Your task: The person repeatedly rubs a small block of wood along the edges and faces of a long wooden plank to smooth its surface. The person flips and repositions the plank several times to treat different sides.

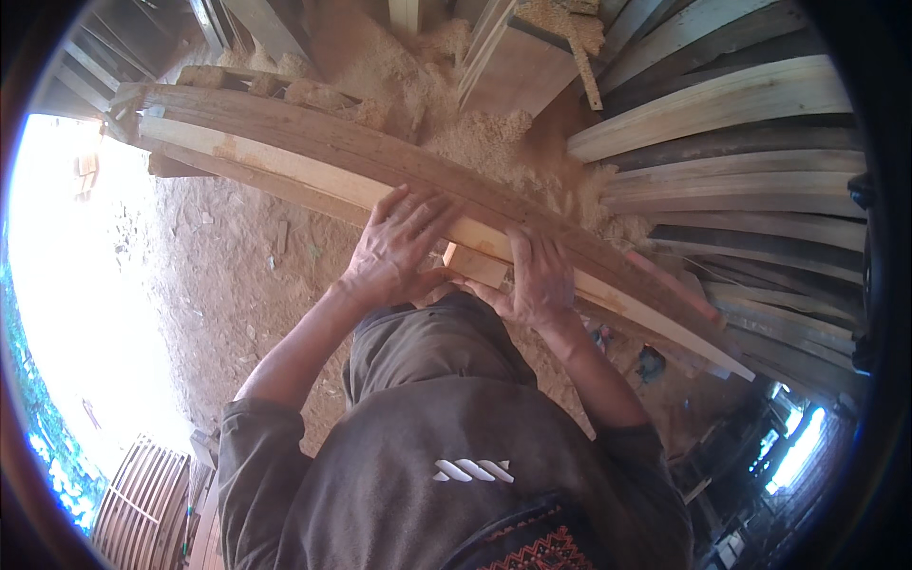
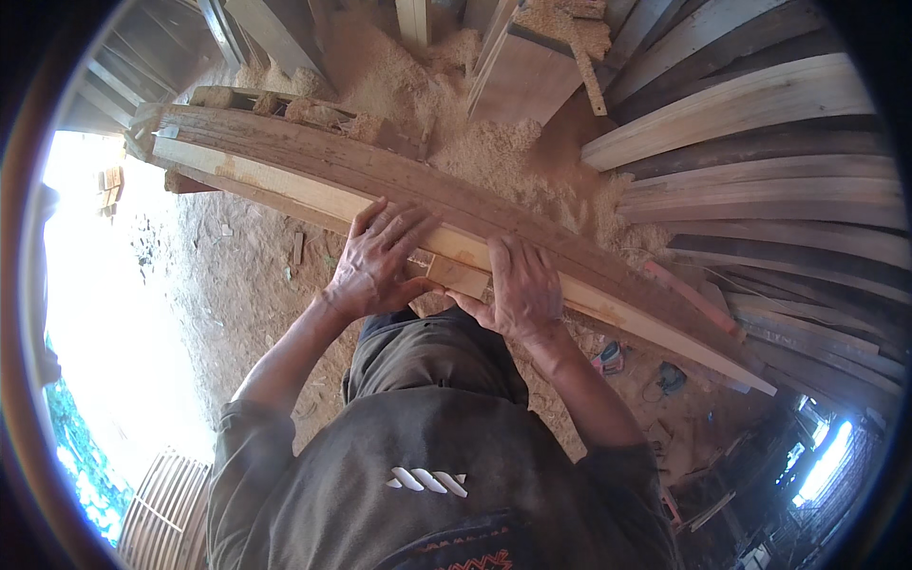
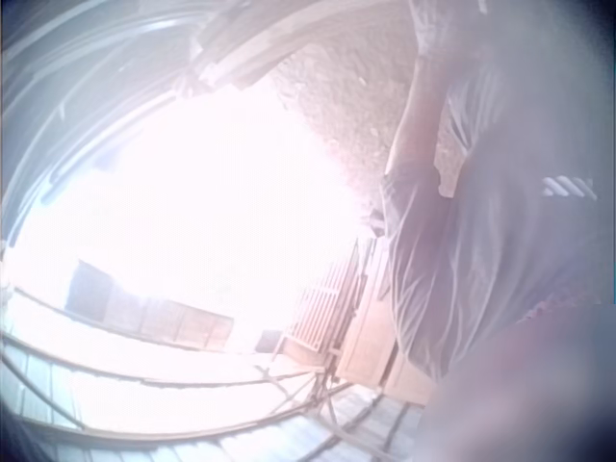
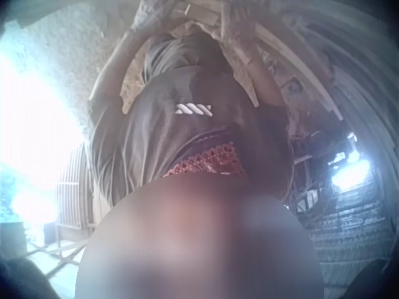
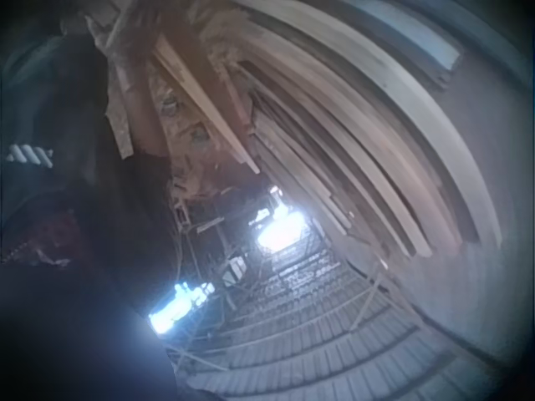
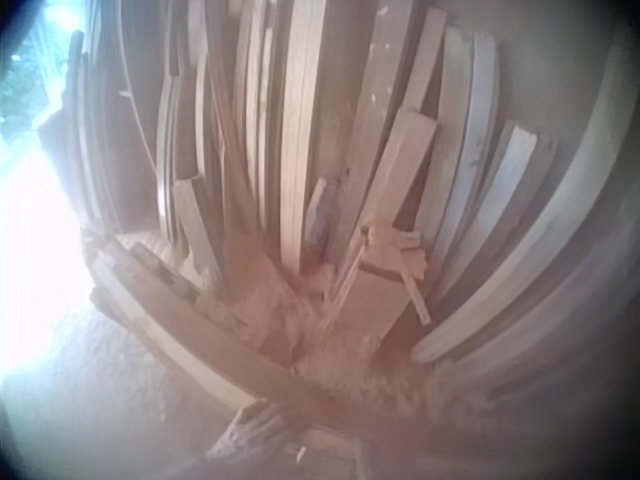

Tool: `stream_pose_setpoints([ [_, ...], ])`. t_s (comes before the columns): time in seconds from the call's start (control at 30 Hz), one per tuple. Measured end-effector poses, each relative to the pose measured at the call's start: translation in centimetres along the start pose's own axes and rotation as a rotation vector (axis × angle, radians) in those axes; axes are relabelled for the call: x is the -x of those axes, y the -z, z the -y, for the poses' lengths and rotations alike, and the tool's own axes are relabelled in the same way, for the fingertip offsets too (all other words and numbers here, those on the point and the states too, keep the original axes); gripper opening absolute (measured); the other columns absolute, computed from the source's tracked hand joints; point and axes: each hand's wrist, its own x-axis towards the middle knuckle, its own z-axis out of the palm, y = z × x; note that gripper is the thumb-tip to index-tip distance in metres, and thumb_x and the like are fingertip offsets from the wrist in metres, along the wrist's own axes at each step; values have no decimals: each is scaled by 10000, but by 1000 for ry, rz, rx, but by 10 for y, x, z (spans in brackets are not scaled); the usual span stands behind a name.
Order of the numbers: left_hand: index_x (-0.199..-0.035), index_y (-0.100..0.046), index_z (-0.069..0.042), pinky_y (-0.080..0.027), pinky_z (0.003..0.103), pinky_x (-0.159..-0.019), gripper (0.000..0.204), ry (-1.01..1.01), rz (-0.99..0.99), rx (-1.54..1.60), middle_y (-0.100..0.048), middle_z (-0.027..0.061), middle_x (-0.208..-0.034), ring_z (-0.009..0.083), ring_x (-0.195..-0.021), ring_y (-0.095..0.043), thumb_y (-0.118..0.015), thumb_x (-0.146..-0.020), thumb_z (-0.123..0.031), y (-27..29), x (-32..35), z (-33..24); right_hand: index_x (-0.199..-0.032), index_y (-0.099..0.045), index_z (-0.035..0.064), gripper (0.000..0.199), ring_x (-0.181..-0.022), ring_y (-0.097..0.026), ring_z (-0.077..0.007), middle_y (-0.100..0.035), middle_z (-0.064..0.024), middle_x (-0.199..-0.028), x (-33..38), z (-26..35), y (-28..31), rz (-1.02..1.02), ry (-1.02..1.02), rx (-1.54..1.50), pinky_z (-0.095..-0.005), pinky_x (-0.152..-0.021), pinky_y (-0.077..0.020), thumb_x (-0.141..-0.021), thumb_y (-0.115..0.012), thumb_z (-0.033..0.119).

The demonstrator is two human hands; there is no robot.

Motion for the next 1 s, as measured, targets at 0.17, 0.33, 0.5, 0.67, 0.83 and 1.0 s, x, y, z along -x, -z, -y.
stream_pose_setpoints([
  [0.17, -1501, -608, -97, -313, 558, -1272, 905, 4, -42, 7, -629, 136, -1470, 346, -1426, -550, -866, -779, -578, -3, -1, -3, -1242, -601, -8, 825, -913, -688, -369, -663, -176, -1068, 0, -2, 0, 20, -12, -43, -487, -774, -531, -842, -808, 683],
  [0.33, -1535, -582, -108, -299, 558, -1293, 955, 33, 69, 12, -627, 123, -1489, 323, -1456, -540, -875, -763, -587, 9, -3, -3, -1270, -588, -6, 836, -911, -688, -358, -661, -169, -1060, 2, -1, 3, 26, -10, -6, -484, -794, -520, -848, -813, 680],
  [0.5, -1523, -589, -109, -293, 552, -1306, 896, 75, -1, -125, -624, 115, -1531, 312, -1475, -540, -894, -792, -526, 29, 2, 20, -1285, -579, -1, 842, -907, -685, -342, -658, -160, -1052, 0, 3, 0, 25, -29, 8, -475, -818, -513, -858, -806, 688],
  [0.67, -1418, -654, -107, -312, 568, -1273, 762, 16, -82, -114, -686, 107, -1393, 319, -1382, -603, -894, -804, -489, 17, 2, 37, -1279, -578, -3, 853, -897, -679, -332, -654, -154, -1039, -1, 3, -3, 9, -1, 27, -470, -814, -513, -858, -794, 706],
  [0.83, -1348, -672, -107, -317, 578, -1240, 657, 28, -146, -103, -694, 106, -1274, 341, -1275, -629, -860, -831, -467, 6, 3, 34, -1278, -574, -5, 855, -887, -672, -337, -650, -154, -1034, -1, 2, -5, 15, -4, 46, -470, -812, -512, -870, -776, 718],
  [1.0, -1315, -684, -102, -306, 579, -1238, 648, 46, -143, -110, -693, 107, -1256, 344, -1252, -628, -838, -840, -514, 7, 1, 32, -1287, -564, -3, 859, -883, -668, -345, -647, -161, -1041, -1, 3, -5, 29, -5, 41, -476, -803, -510, -874, -768, 722],
])
